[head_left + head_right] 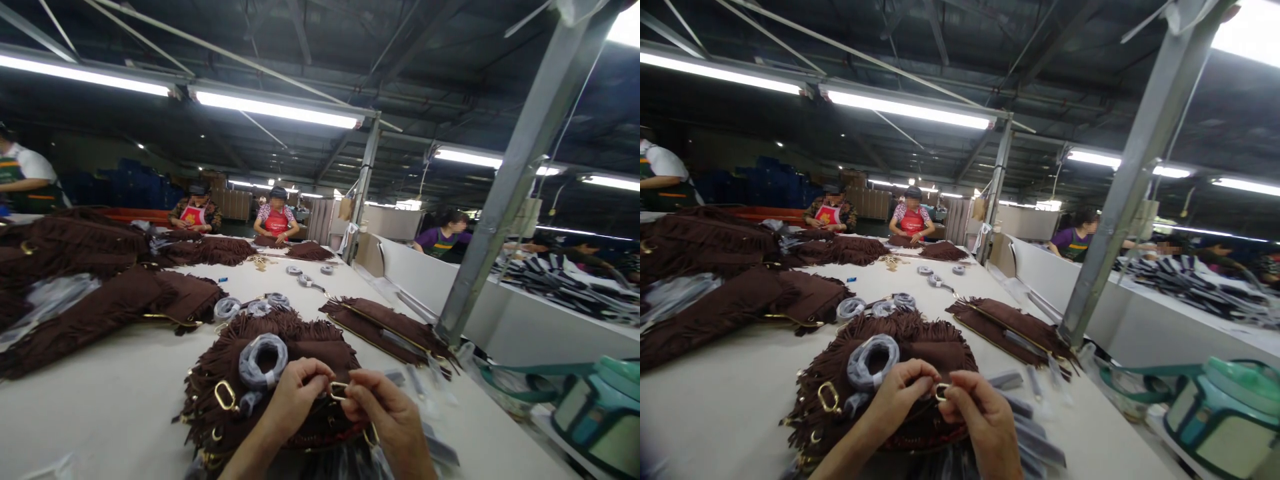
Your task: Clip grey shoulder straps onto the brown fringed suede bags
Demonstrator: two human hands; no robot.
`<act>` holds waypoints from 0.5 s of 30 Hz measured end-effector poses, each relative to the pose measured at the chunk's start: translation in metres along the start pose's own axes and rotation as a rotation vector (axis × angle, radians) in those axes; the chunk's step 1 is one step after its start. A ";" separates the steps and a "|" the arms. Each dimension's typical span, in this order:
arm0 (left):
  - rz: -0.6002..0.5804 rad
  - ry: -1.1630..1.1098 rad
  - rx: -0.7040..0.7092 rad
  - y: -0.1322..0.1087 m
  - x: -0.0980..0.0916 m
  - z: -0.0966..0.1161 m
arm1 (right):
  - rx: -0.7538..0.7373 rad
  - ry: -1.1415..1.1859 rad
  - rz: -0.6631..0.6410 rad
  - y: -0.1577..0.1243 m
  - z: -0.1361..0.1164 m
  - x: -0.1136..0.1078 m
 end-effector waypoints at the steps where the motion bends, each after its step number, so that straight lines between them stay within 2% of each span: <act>1: 0.001 -0.016 -0.001 0.000 0.000 0.001 | 0.028 0.039 -0.025 0.001 0.003 0.001; 3: 0.003 -0.061 -0.011 -0.001 0.000 0.003 | 0.069 0.083 -0.064 0.003 0.009 0.003; 6: 0.000 -0.065 -0.022 -0.002 0.000 0.005 | 0.074 0.027 -0.064 0.006 0.017 0.004; 10: -0.003 0.011 -0.014 -0.005 0.000 0.006 | 0.026 -0.086 -0.055 0.008 0.020 0.003; 15: 0.058 0.140 0.013 -0.009 0.005 0.004 | 0.012 -0.083 -0.016 0.011 0.021 0.000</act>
Point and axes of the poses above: each hand's wrist, its own y-axis towards the middle knuckle, its own x-axis out of the palm, z = x × y, the point moved 3 cm from there along y, towards the middle knuckle, and after that the axes turned 10 degrees about y, right-handed, at the moved point
